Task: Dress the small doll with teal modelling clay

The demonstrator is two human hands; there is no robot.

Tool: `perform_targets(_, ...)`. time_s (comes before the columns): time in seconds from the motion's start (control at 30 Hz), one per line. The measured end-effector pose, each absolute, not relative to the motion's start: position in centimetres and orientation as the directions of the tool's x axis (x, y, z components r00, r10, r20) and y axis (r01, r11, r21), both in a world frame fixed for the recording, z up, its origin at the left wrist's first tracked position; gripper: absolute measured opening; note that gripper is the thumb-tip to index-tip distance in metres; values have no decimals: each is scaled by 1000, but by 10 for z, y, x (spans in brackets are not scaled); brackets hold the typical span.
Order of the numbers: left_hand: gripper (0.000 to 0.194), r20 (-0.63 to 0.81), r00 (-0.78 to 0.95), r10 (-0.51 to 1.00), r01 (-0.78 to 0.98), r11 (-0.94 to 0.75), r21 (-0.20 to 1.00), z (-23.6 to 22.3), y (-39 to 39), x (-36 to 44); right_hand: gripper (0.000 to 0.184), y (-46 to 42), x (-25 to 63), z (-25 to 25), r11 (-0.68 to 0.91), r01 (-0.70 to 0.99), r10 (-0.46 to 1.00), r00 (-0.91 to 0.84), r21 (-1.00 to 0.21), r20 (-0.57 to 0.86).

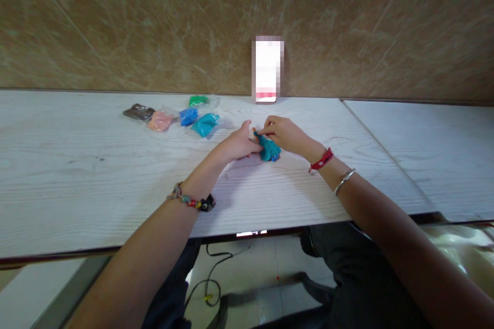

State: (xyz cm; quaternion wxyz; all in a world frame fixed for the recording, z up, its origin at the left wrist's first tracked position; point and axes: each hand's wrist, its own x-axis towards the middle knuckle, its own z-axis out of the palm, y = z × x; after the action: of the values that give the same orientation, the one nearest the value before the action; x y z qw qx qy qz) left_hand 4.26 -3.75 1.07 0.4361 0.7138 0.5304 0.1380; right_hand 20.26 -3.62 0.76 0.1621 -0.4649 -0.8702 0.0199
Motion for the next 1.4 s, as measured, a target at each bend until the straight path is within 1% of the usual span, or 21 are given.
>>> perform_targets(0.17,87,-244,413,878,642,-91,761,10,-37,42,31,-41,209,8,606,796,777,-592,-1,213)
perform_targets(0.2,87,-241,417,876,642,-97,761,10,-37,41,31,-42,210,8,613,790,771,-604,22,204)
perform_targets(0.27,88,-239,424,874,639,-102,763,11,-37,41,32,-41,211,7,627,779,761,-619,27,197)
perform_targets(0.5,89,-244,419,874,634,-89,768,11,-38,42,39,-38,211,4,619,782,761,-577,-66,297)
perform_targets(0.67,89,-259,415,872,624,-65,779,12,-39,43,32,-37,210,0,645,761,750,-613,-68,249)
perform_targets(0.77,89,-262,429,864,616,-68,785,15,-40,42,31,-37,208,1,647,754,747,-598,-114,290)
perform_targets(0.9,88,-273,443,854,642,-90,762,20,-40,38,32,-39,210,10,639,732,744,-510,-236,432)
perform_targets(0.97,86,-275,431,860,651,-85,754,22,-39,35,30,-41,214,16,627,728,747,-460,-277,479)
perform_targets(1.07,84,-261,413,873,645,-78,760,22,-37,33,26,-42,223,21,542,776,800,-360,-322,480)
perform_targets(1.13,79,-219,414,884,652,-120,748,21,-36,34,26,-42,228,22,465,812,846,-288,-353,449)
perform_targets(1.2,63,-134,403,905,706,-214,676,21,-37,35,26,-41,230,22,407,832,879,-244,-378,409)
perform_targets(1.3,27,-14,405,914,823,-358,441,24,-45,38,28,-39,232,23,362,847,904,-217,-388,369)
perform_targets(1.33,21,-4,431,902,841,-401,363,26,-48,40,28,-39,232,24,354,852,906,-211,-387,366)
perform_targets(1.4,21,-26,514,857,830,-490,268,30,-57,42,28,-39,234,25,341,860,909,-199,-380,366)
